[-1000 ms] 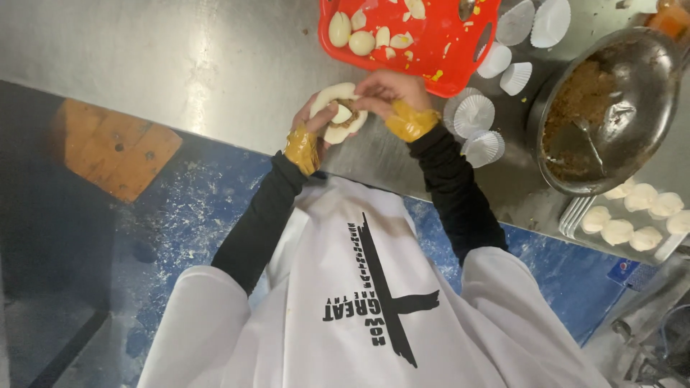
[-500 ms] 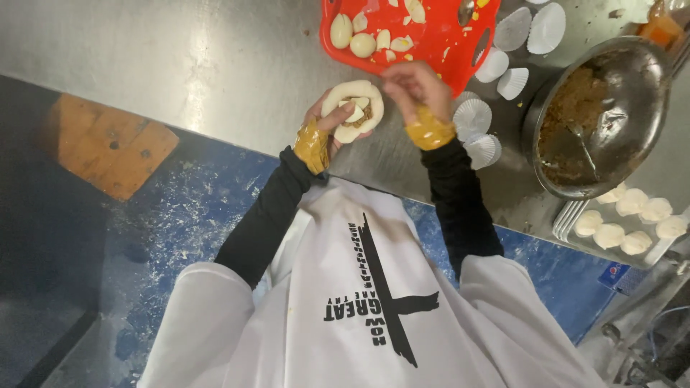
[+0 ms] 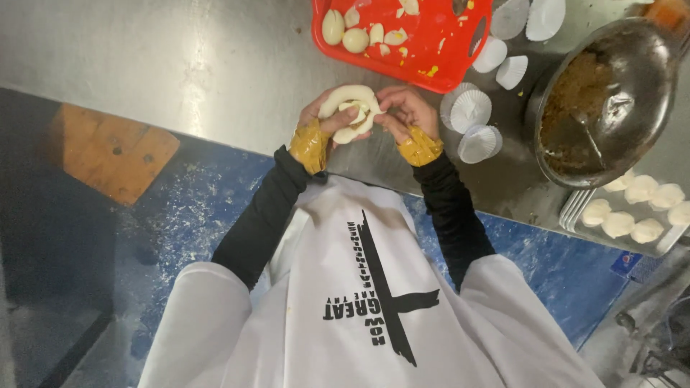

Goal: Preparing dough, scooping meat filling, adding egg slices, and shaping stuffed buns into paper liners.

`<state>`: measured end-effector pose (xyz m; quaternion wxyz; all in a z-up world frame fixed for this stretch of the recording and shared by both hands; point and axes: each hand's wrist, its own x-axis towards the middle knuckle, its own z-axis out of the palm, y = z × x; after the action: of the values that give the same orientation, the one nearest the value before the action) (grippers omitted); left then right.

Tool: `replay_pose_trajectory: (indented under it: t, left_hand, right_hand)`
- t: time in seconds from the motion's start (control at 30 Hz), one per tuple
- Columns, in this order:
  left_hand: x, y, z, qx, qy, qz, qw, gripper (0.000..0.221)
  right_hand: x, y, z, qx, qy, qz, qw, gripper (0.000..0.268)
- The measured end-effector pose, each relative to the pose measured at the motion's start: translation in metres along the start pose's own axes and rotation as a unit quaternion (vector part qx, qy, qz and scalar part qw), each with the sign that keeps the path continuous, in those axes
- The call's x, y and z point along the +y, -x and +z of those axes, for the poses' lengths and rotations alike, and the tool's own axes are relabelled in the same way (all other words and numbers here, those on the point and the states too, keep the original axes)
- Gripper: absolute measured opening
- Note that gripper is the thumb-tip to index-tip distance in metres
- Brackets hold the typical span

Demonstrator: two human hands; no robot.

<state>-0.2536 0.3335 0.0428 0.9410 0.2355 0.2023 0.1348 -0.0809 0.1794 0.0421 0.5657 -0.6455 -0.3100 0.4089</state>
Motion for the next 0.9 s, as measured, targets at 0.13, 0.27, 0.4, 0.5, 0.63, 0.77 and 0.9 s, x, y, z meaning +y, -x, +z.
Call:
replay_pose_trajectory:
  t: [0.13,0.27,0.4,0.5,0.63,0.77,0.9]
  left_hand:
    - [0.005,0.001,0.003,0.015,0.002,0.000,1.000,0.045]
    - [0.005,0.002,0.002,0.030,-0.026,0.006,0.999,0.043]
    - [0.005,-0.004,-0.003,0.036,-0.038,0.007,0.999,0.044]
    - [0.000,-0.004,-0.005,0.037,-0.023,-0.008,0.999,0.046]
    - [0.002,-0.002,-0.005,0.040,-0.037,-0.022,0.998,0.045]
    - [0.005,-0.002,-0.011,-0.007,-0.084,-0.004,0.996,0.041]
    - [0.000,-0.007,-0.024,-0.030,-0.124,-0.007,0.992,0.044]
  right_hand:
    - [-0.008,-0.001,0.001,0.006,-0.036,-0.001,0.999,0.031]
    - [-0.033,-0.006,0.005,-0.030,-0.089,0.069,0.993,0.050]
    - [-0.001,-0.009,-0.006,-0.059,-0.085,0.067,0.992,0.046]
    - [0.008,-0.009,-0.007,-0.038,-0.019,-0.013,0.999,0.035]
    - [-0.012,-0.018,0.001,-0.023,-0.008,-0.047,0.999,0.028]
    - [-0.020,-0.030,0.000,-0.030,-0.023,0.074,0.997,0.030]
    - [-0.011,-0.030,-0.011,-0.089,0.018,0.097,0.991,0.027]
